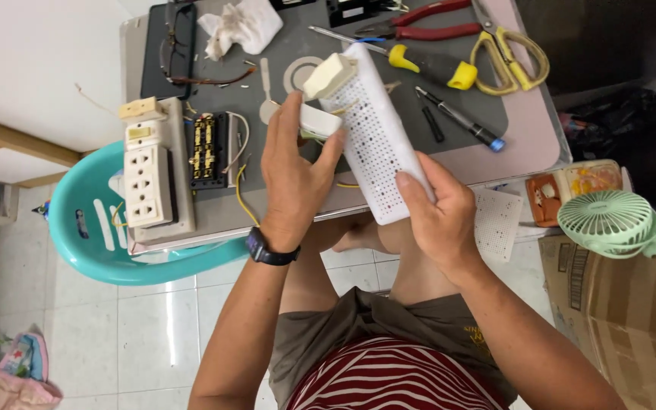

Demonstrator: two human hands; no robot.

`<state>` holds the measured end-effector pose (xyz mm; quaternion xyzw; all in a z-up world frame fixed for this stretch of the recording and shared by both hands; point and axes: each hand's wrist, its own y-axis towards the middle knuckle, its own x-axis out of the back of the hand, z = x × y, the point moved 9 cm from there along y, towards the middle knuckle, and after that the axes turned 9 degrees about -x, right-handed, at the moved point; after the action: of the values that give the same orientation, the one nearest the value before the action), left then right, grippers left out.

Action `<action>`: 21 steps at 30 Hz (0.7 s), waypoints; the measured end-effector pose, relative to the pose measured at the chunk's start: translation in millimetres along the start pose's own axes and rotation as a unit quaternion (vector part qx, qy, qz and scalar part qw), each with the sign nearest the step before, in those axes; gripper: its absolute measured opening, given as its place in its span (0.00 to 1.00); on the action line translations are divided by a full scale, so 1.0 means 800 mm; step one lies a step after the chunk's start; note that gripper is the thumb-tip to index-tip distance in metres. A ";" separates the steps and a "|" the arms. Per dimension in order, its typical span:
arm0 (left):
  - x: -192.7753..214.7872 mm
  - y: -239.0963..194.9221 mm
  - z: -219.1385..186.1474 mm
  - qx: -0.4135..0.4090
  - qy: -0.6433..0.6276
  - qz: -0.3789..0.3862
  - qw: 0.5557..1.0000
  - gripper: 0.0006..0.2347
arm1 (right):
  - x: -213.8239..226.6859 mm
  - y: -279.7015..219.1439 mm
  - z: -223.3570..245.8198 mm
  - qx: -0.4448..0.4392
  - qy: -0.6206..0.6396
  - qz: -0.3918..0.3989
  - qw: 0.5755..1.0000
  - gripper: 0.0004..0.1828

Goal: The person strips the insulation from electrical wires using wire cutters and then connects them to a white electrical outlet. They use a screwdriver to secure the wires into the terminal screws of the outlet and a multimeter to test the connections.

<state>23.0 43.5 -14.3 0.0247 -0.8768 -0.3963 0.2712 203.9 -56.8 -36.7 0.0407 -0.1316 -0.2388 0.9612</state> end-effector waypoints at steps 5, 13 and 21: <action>0.001 0.011 -0.022 -0.065 -0.011 0.040 0.997 0.32 | -0.005 -0.001 -0.008 0.011 0.002 0.009 1.000 0.18; 0.017 0.014 -0.029 -0.029 -0.065 -0.023 0.997 0.29 | -0.014 -0.013 0.012 0.013 0.036 0.020 0.999 0.18; 0.008 0.009 -0.044 -0.038 -0.061 0.012 0.997 0.28 | -0.011 -0.012 -0.008 0.015 0.025 0.007 1.000 0.19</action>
<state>36.4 22.7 13.0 -0.0205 -0.8762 -0.4272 0.2221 193.6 -61.1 -46.1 0.0598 -0.1118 -0.2290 0.9651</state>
